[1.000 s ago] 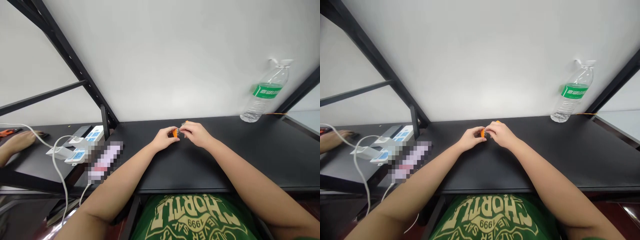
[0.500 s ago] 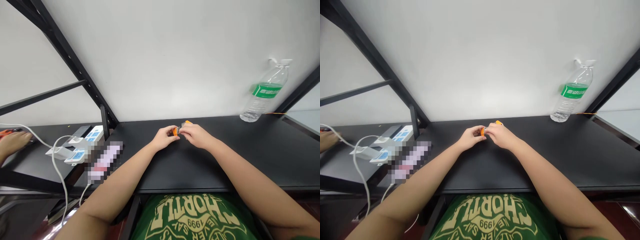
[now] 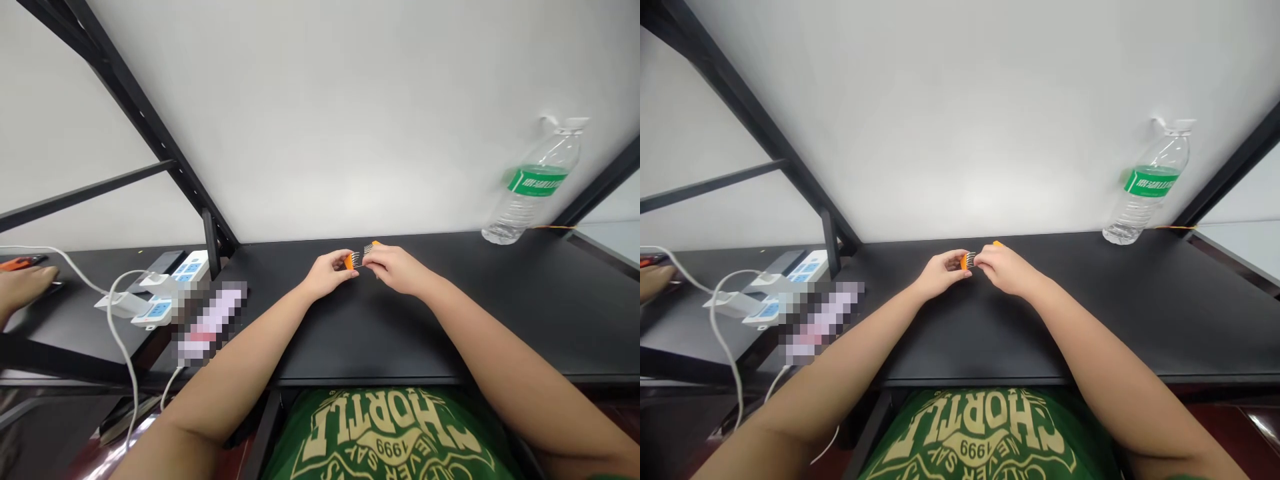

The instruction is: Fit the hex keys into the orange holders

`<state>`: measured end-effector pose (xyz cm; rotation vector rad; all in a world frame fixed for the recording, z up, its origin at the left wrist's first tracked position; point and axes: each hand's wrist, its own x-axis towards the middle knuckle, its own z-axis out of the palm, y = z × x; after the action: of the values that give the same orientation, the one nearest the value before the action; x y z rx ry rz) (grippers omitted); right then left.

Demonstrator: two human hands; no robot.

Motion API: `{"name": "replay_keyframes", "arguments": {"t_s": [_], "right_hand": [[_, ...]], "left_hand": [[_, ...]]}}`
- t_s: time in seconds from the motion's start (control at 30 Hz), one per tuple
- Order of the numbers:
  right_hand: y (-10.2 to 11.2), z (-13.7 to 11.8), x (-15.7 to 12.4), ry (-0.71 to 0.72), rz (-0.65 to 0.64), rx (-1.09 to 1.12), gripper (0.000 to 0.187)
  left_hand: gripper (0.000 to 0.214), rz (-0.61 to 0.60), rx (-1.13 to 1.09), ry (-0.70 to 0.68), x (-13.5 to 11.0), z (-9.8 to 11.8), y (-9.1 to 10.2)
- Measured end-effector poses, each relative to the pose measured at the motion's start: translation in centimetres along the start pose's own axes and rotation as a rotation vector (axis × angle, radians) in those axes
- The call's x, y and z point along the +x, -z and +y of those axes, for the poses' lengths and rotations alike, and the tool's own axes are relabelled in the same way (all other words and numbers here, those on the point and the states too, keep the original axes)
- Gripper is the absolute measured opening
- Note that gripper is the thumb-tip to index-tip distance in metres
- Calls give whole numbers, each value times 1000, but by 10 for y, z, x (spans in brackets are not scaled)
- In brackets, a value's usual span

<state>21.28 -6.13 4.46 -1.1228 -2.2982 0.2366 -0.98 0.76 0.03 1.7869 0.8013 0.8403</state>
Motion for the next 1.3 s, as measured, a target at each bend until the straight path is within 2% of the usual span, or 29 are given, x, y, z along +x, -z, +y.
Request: {"name": "replay_keyframes", "arguments": {"t_s": [0.23,0.4,0.47,0.53,0.63,0.73,0.87,0.97,1.17,1.3], "right_hand": [[-5,1,1,-34,21,96,22],[-15,-2,2,-220,52,423,11],[-20,-4,3,-272,48,455,7],[-24,-5,4,-237,62,378,11],[-31,1,5,-95,156,224,17],[-37,9,5,-21,224,133,17],[-39,13,3,-44,238,83,8],[-39,11,1,-39,214,37,21],[-43,12,1,62,260,-93,24],[-43,23,1,38,216,-201,29]], "left_hand": [[56,-12,104,-46,-2,-2,-1],[60,-31,20,-32,-4,1,-6],[60,-34,-9,-27,-4,3,-7],[59,-33,-28,-23,-4,5,-7],[60,-8,-85,-5,-3,5,-6],[63,25,-156,17,-2,4,-4],[62,22,-176,12,-2,5,-4],[61,24,-177,15,-3,7,-4],[63,41,-242,70,-2,6,-5],[60,102,-291,88,3,0,1]]}}
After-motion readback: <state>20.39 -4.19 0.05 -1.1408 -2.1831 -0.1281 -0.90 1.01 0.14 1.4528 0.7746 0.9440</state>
